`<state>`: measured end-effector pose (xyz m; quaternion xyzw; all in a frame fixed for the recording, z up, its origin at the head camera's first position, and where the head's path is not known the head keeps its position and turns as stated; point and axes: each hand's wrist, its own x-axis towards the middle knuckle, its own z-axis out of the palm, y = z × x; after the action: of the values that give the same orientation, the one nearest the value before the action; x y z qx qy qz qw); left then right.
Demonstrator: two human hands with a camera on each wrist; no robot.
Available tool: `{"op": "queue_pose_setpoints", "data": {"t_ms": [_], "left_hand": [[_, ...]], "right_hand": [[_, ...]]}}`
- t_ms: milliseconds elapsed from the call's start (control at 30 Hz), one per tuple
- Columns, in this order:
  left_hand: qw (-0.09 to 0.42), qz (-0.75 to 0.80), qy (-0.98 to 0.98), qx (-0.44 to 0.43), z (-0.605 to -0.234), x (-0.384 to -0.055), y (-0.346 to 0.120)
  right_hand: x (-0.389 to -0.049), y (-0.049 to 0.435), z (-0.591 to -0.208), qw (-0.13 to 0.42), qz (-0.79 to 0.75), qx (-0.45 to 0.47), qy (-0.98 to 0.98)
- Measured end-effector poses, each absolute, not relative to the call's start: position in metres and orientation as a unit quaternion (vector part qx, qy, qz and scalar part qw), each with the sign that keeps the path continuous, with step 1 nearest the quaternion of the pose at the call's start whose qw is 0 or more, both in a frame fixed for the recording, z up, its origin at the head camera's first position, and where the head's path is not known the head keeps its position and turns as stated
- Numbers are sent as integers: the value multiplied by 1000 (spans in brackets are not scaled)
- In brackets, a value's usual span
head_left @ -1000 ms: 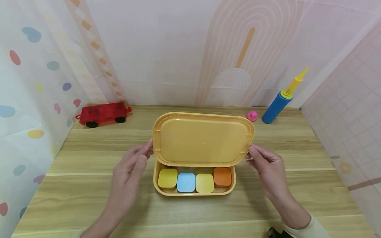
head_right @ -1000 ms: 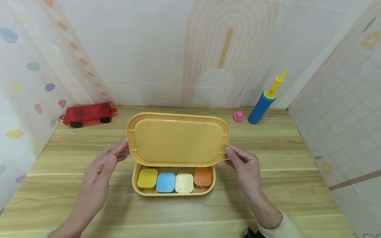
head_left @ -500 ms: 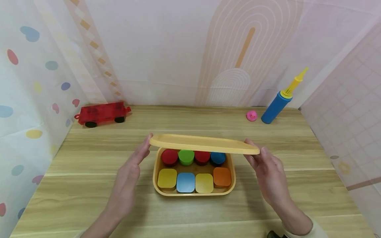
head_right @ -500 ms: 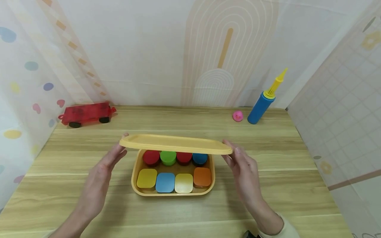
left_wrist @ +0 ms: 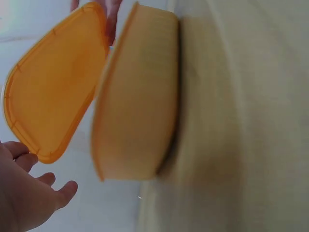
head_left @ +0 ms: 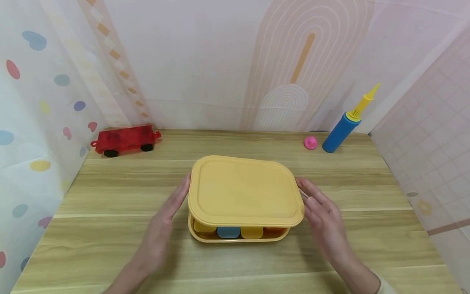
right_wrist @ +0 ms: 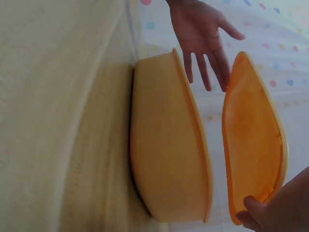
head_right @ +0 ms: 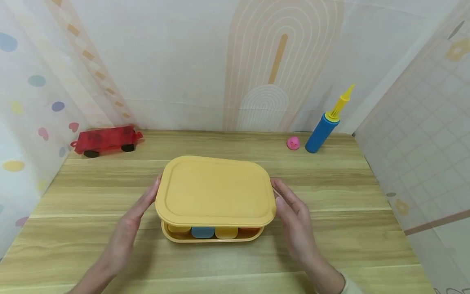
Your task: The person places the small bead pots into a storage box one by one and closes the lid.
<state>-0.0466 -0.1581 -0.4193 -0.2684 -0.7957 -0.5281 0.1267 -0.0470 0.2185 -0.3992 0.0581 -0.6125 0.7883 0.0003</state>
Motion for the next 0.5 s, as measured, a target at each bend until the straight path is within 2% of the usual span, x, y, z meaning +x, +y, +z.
{"op": "queue_pose_setpoints", "data": {"t_ms": [200,500], "left_hand": [[71,-518,-819,-238,-442,-40,-166],[27,-508,-834,-213,-453,-33,-170]], "right_hand": [[-41,220,-410,-19,791,71,-607],[-34,218,-425,-33,777,71,-625]]}}
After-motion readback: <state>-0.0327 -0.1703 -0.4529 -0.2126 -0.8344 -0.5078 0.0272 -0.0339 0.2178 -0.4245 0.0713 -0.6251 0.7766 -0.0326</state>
